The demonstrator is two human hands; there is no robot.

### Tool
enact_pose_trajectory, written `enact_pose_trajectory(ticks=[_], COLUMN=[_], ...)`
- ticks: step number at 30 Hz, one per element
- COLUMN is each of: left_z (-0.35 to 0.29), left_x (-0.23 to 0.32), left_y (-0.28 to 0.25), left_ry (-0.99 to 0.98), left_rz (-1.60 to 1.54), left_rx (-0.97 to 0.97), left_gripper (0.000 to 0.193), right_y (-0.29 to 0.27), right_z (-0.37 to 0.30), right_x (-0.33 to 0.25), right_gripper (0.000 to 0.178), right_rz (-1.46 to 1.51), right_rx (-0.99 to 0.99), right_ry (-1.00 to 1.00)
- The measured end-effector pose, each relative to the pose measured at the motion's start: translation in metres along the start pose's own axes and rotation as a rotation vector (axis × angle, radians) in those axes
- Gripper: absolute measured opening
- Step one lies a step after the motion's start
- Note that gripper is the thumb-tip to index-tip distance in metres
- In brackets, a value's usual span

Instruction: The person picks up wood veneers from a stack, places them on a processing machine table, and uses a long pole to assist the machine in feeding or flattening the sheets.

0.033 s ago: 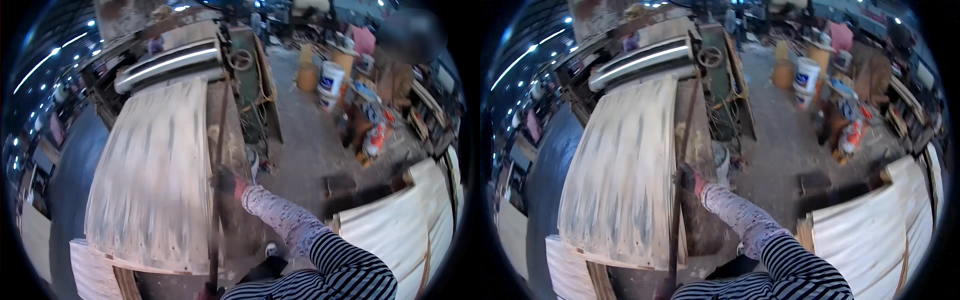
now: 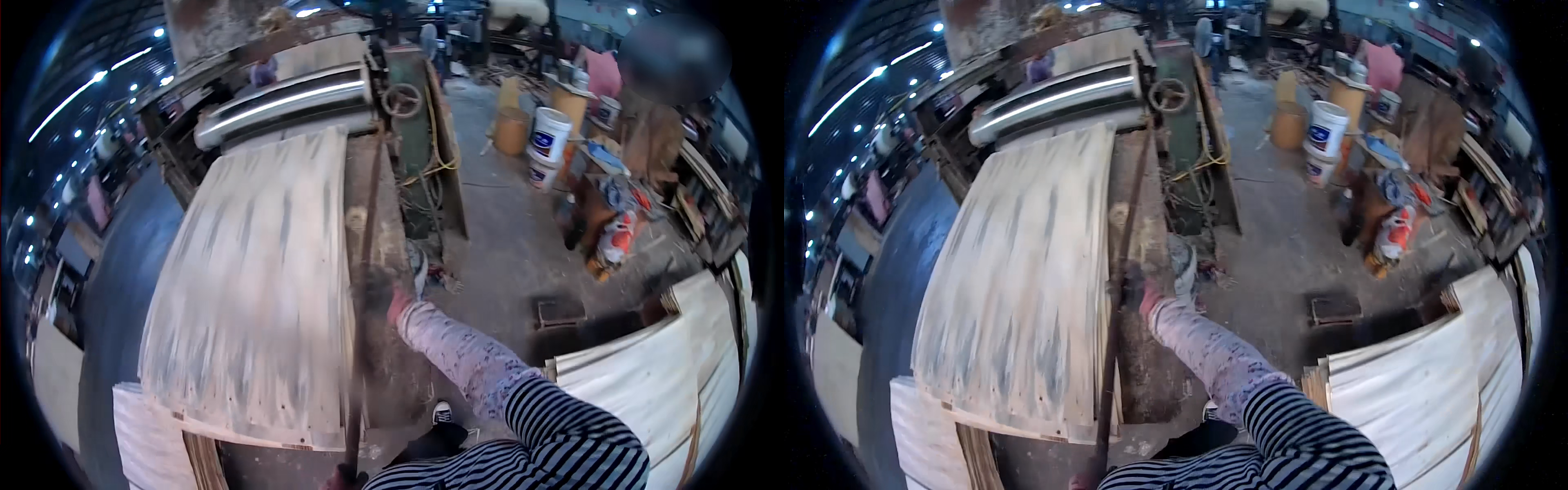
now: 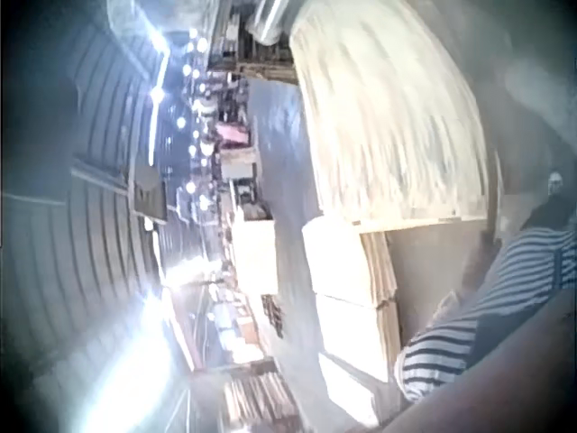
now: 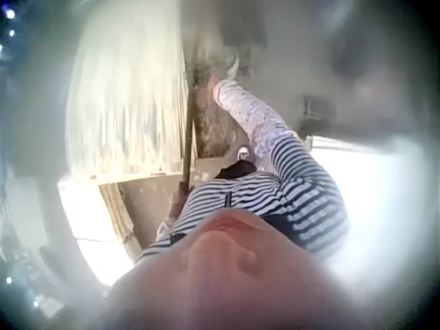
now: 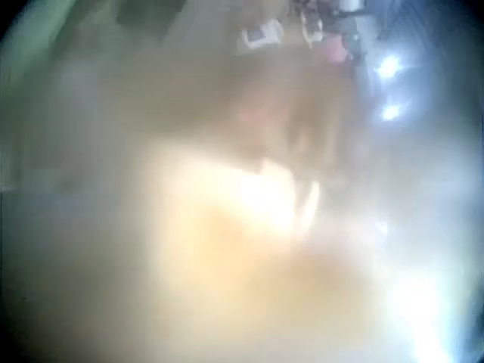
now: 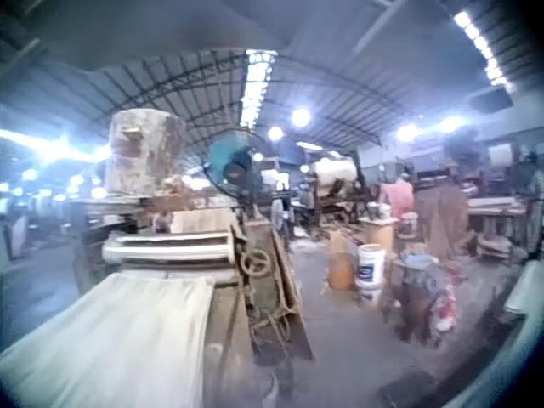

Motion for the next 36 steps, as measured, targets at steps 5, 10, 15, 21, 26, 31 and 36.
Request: enact_pose_trajectory(ticks=[5,10,15,21,26,31,36], left_z=[-0.002,0.000,0.014,0.115,0.201,0.271,0.358], left_x=[0.061,0.122,0.201,0.269,0.300,0.299,0.261], left_y=[0.015,0.025,0.058,0.092,0.065,0.044,0.091], left_ry=[-0.161,-0.222,-0.232,-0.131,0.088,0.099,-0.135], left_rz=[-0.518,-0.724,-0.912,-1.057,-1.339,-1.248,-1.219], left_rx=[0.048,0.118,0.216,0.297,0.118,0.287,0.105], left_gripper=[0.038,0.042,0.045,0.031,0.025,0.040,0.039], right_y=[-0.010,0.078,0.160,0.241,0.254,0.251,0.249], right_z=[0.012,-0.057,-0.026,0.109,0.194,0.251,0.260], right_x=[0.033,0.056,-0.031,-0.166,-0.220,-0.227,-0.249], right_gripper=[0.015,0.022,0.024,0.016,0.015,0.018,0.017], right_rz=[-0.079,-0.168,-0.406,-0.315,-0.385,-0.404,-0.464], right_rx=[0.004,-0.142,-0.360,-0.556,-0.482,-0.598,-0.536], right_ry=[0.093,0.521,0.444,0.160,0.183,0.206,0.199])
Point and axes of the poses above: each hand's wrist, its own z-axis towards the middle knuckle, its own y-axis out of the palm, x = y × z, the point moved 6 cm from there along z, towards the middle knuckle, and after that the axes turned 2 degrees about z, right-handed, at the moved point
